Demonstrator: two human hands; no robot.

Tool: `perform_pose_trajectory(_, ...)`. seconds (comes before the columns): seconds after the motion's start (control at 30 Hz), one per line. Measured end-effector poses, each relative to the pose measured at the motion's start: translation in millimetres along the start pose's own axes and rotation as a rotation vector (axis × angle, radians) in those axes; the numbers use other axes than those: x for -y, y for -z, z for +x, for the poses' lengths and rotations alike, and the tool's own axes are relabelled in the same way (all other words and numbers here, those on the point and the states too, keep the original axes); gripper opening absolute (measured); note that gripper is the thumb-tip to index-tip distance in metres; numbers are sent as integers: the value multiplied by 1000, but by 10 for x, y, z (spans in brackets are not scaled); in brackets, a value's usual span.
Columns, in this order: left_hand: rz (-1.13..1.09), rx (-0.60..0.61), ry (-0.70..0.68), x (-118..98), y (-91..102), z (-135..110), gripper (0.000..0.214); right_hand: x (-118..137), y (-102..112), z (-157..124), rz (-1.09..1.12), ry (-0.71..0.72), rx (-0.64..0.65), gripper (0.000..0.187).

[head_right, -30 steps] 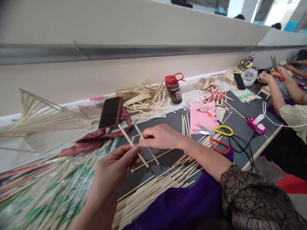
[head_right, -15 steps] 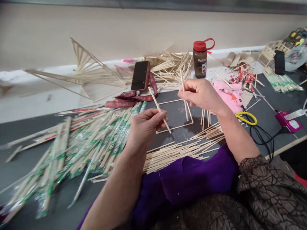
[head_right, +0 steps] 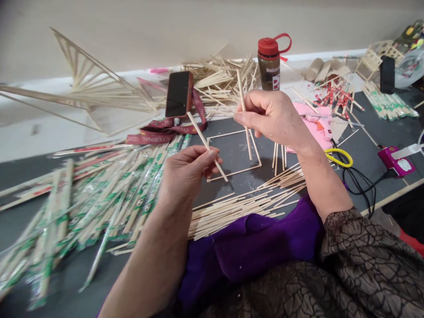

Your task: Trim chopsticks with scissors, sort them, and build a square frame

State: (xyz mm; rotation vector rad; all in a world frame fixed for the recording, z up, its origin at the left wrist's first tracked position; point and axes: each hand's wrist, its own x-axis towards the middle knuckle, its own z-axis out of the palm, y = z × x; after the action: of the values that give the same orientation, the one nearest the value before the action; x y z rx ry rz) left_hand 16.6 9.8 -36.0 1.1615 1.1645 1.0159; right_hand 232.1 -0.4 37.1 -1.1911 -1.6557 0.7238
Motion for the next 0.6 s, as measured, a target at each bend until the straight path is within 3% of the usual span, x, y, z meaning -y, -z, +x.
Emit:
perform_pose_trajectory(0.13, 12, -22, 2, 1, 2, 1, 18, 91, -18, 98, 36, 0, -17, 16)
perform_pose_trajectory(0.37, -31, -51, -7, -14, 1, 5, 23, 161, -267, 135, 118, -21, 50, 16)
perform_pose_trajectory(0.6, -23, -44, 23, -34, -7, 10, 26, 71, -217, 91, 89, -42, 102, 18)
